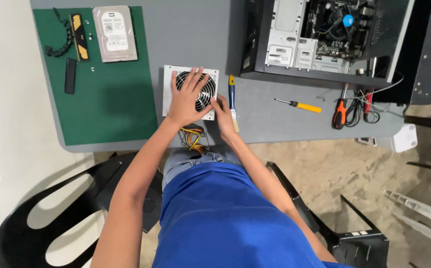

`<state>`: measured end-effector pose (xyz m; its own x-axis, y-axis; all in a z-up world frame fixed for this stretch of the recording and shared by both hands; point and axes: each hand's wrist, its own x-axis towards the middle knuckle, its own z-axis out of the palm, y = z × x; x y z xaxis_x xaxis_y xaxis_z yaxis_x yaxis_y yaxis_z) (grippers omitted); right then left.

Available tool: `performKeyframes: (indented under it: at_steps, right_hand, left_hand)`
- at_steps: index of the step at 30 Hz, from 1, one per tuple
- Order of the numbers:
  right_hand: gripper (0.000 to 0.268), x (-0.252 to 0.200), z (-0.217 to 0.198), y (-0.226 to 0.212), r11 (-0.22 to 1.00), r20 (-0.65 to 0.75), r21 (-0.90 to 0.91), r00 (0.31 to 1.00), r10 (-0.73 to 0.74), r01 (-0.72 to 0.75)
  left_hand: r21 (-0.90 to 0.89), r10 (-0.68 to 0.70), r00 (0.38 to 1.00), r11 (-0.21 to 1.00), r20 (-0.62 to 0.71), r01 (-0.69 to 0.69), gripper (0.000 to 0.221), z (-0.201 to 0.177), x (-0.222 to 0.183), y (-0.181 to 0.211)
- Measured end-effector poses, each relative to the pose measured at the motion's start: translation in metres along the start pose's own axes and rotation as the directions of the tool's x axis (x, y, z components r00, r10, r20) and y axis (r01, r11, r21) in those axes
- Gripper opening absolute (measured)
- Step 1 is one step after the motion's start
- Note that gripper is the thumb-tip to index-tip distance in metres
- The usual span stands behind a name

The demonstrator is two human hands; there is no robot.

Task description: The person is disassembling a power supply unit by removing screws from the fan grill and then opening the casing to inspect internal components on a repair bench.

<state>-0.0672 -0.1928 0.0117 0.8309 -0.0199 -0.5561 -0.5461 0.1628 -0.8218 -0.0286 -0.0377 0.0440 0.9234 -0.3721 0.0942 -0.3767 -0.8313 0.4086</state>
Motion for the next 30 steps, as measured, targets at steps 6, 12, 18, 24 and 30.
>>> performKeyframes:
  at_steps: [6, 12, 18, 24, 30]
  right_hand:
    - [0.061, -0.003, 0.012, -0.015, 0.998, 0.058, -0.028, 0.997, -0.052, 0.054]
    - [0.064, 0.012, 0.008, 0.009, 0.997, 0.038, -0.058, 0.998, -0.050, 0.052]
    - [0.065, -0.003, 0.015, -0.011, 0.991, 0.061, -0.132, 0.998, 0.001, 0.007]
    - [0.066, 0.003, 0.018, -0.007, 0.955, 0.049, -0.297, 0.999, 0.020, -0.004]
    - [0.068, 0.008, 0.012, -0.017, 0.931, 0.095, -0.363, 0.993, 0.063, -0.024]
  left_hand:
    - [-0.085, -0.500, 0.851, 0.866, -0.161, 0.492, 0.146, -0.009, -0.020, 0.007]
    - [-0.729, -0.588, 0.805, 0.515, 0.083, 0.451, 0.063, -0.013, -0.017, -0.064]
    - [-0.683, -0.733, 0.596, 0.253, 0.327, 0.685, 0.086, -0.025, -0.016, -0.044]
    - [-0.637, -0.730, 0.572, 0.247, 0.373, 0.730, 0.093, -0.029, -0.013, -0.054]
    - [-0.577, -0.767, 0.553, 0.302, 0.326, 0.759, 0.092, -0.026, -0.013, -0.058]
